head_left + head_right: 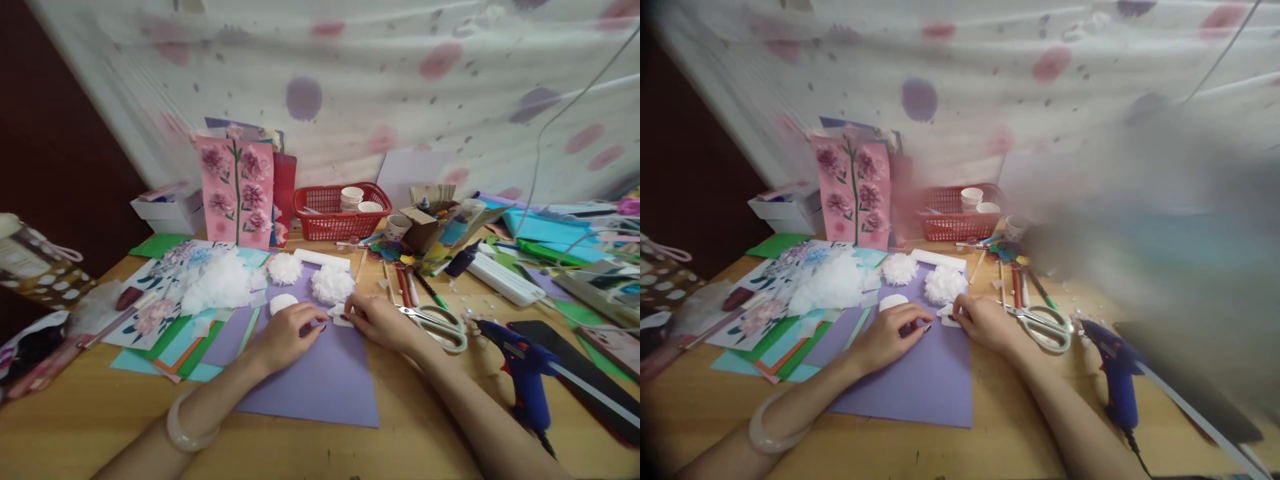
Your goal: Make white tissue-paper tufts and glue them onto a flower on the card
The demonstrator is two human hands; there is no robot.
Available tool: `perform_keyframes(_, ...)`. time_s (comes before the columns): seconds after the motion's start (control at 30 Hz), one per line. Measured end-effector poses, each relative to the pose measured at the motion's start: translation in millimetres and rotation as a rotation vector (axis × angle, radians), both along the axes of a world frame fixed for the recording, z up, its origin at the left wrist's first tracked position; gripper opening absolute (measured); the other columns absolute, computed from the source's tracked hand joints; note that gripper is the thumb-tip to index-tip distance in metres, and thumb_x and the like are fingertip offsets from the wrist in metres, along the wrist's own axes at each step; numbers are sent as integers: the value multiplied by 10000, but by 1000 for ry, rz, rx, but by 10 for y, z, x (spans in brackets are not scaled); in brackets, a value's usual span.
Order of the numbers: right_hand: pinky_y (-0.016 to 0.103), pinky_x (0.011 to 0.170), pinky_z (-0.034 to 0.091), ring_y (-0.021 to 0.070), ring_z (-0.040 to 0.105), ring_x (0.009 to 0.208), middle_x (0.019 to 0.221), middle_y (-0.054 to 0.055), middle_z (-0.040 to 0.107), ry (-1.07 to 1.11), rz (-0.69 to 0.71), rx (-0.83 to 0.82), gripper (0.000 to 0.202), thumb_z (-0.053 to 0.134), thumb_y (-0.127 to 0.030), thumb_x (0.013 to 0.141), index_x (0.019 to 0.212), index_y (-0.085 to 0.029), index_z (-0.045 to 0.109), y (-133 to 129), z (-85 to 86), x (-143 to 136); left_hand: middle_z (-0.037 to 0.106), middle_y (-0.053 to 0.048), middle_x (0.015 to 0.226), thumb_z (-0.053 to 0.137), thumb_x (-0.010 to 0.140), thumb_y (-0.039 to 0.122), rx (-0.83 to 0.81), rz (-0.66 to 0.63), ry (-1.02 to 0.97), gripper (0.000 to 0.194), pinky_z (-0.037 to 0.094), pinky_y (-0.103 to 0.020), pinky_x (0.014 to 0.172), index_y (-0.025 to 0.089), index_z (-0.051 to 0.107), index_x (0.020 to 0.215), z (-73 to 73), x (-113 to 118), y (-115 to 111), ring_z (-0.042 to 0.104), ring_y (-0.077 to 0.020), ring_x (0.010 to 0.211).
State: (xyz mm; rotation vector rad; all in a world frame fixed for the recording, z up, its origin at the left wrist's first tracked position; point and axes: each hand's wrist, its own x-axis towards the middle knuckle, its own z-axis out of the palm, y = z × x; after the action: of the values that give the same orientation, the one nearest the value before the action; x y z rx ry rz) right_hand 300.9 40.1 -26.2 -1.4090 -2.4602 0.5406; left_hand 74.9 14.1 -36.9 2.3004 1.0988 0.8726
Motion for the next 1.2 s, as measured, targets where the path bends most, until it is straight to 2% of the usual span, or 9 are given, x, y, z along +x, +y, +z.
perform_keyframes(0.2, 222, 516, 304, 119, 467, 514, 570, -38, 526, 111, 4, -76, 139, 498, -289, 908, 881, -178, 577, -39, -4, -61, 679, -5, 831, 643, 803, 164, -148, 127, -53, 200, 491, -232, 642, 192, 667, 1000, 25, 13, -30, 576, -114, 630)
perform_keyframes(0.33, 238, 526, 292, 135, 472, 522, 566, -35, 522, 51, -88, -43, 228, 550, -364, 882, 986, -168, 599, -38, 7, -73, 679, -11, 814, 606, 809, 145, -155, 171, 6, 211, 494, -248, 634, 189, 673, 1005, 29, 9, -3, 557, -121, 587)
perform_keyframes(0.53, 221, 518, 280, 117, 459, 511, 558, -40, 523, -8, 6, -99, 111, 562, -289, 865, 864, -190, 613, -42, -19, -70, 671, -64, 1004, 522, 878, 160, -93, 113, 159, 293, 513, -332, 793, 214, 648, 1136, -17, 72, 28, 657, -211, 867)
perform_keyframes(0.63, 213, 506, 280, 109, 442, 506, 569, -48, 511, 35, 36, -114, 117, 563, -300, 866, 861, -190, 604, -54, -22, -61, 661, -70, 998, 537, 867, 164, -121, 92, 185, 273, 511, -350, 790, 205, 664, 1106, -34, 132, 13, 652, -236, 895)
perform_keyframes(0.83, 207, 499, 286, 103, 427, 506, 572, -61, 492, 101, 38, -113, 76, 577, -262, 848, 868, -189, 582, -69, 4, -61, 674, -44, 913, 587, 759, 124, -379, 98, -125, 279, 450, -221, 539, 152, 673, 1023, 0, 159, -8, 555, -104, 578)
perform_keyframes(0.93, 209, 498, 279, 102, 423, 505, 574, -58, 497, 97, 47, -128, 82, 580, -270, 849, 862, -190, 588, -69, 7, -64, 665, -13, 741, 542, 814, 202, -540, 114, -266, 198, 392, -182, 443, 142, 681, 941, 4, 159, -4, 496, -77, 487)
perform_keyframes(1.0, 211, 501, 278, 102, 417, 503, 570, -60, 493, 90, 50, -130, 90, 585, -276, 847, 872, -190, 588, -62, 12, -55, 595, 24, 590, 522, 835, 241, -619, 165, -320, 199, 333, -163, 367, 143, 679, 909, 2, 157, -3, 439, -64, 401)
perform_keyframes(1.1, 216, 504, 272, 107, 406, 500, 542, -72, 454, 75, 24, -114, 143, 604, -307, 841, 919, -188, 588, -44, 32, -29, 517, 60, 494, 543, 822, 282, -657, 265, -403, 219, 288, -155, 308, 139, 672, 926, 21, 138, -7, 386, -54, 324)
perform_keyframes(1.2, 220, 499, 270, 105, 376, 483, 520, -91, 382, 153, -44, -44, 267, 616, -385, 841, 1001, -176, 571, -54, 52, -22, 542, 51, 501, 604, 777, 317, -645, 335, -514, 216, 355, -162, 330, 134, 679, 865, 73, 104, -17, 425, -56, 338)
